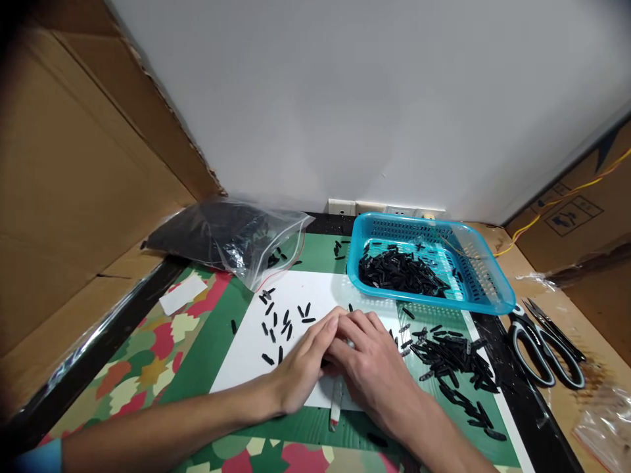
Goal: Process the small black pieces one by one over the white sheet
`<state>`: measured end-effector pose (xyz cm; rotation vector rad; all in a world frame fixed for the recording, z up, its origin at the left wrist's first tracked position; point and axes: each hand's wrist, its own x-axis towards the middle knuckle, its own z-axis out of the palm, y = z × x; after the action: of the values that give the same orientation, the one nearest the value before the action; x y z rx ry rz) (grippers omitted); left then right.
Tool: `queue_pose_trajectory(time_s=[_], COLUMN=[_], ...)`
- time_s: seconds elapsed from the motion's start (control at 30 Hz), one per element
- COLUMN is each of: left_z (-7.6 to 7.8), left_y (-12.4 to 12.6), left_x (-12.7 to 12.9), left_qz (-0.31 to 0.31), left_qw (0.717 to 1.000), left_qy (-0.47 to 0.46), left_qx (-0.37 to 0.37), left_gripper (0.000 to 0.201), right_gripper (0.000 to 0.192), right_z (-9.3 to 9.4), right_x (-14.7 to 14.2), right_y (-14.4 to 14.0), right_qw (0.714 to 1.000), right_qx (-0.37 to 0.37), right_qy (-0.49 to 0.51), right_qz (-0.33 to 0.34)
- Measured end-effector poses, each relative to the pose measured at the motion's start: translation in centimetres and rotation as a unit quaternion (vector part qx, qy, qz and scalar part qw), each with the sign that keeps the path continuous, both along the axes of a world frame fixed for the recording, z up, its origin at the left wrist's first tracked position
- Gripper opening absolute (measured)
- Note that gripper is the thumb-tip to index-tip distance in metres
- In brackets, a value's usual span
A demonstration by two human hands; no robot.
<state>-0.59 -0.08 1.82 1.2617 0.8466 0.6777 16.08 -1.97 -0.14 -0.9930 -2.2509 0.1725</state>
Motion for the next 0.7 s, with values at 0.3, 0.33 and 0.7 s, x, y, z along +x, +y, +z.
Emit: queue_pose_trajectory(time_s=[0.3, 0.33, 0.7], left_z=[-0.2, -0.3, -0.5], left_y=[0.3, 0.4, 0.8], left_x=[-0.1, -0.1, -0.1], left_qz=[0.03, 0.033, 0.01], left_qw=[0.998, 0.998, 0.994], left_qy=[-0.024, -0.026, -0.098], left_qx=[-0.049, -0.051, -0.051], left_gripper=[0.045, 0.044, 0.041], right_gripper=[0.013, 0.012, 0.016], right_z=[0.4, 0.5, 1.8], right_x=[1.2, 1.5, 1.8], right_y=[0.9, 1.0, 0.7], right_qw=[0.996, 0.994, 0.941], right_qx=[0.022, 0.013, -0.199], right_qy=[0.075, 0.09, 0.266], right_qz=[-0.052, -0.068, -0.065])
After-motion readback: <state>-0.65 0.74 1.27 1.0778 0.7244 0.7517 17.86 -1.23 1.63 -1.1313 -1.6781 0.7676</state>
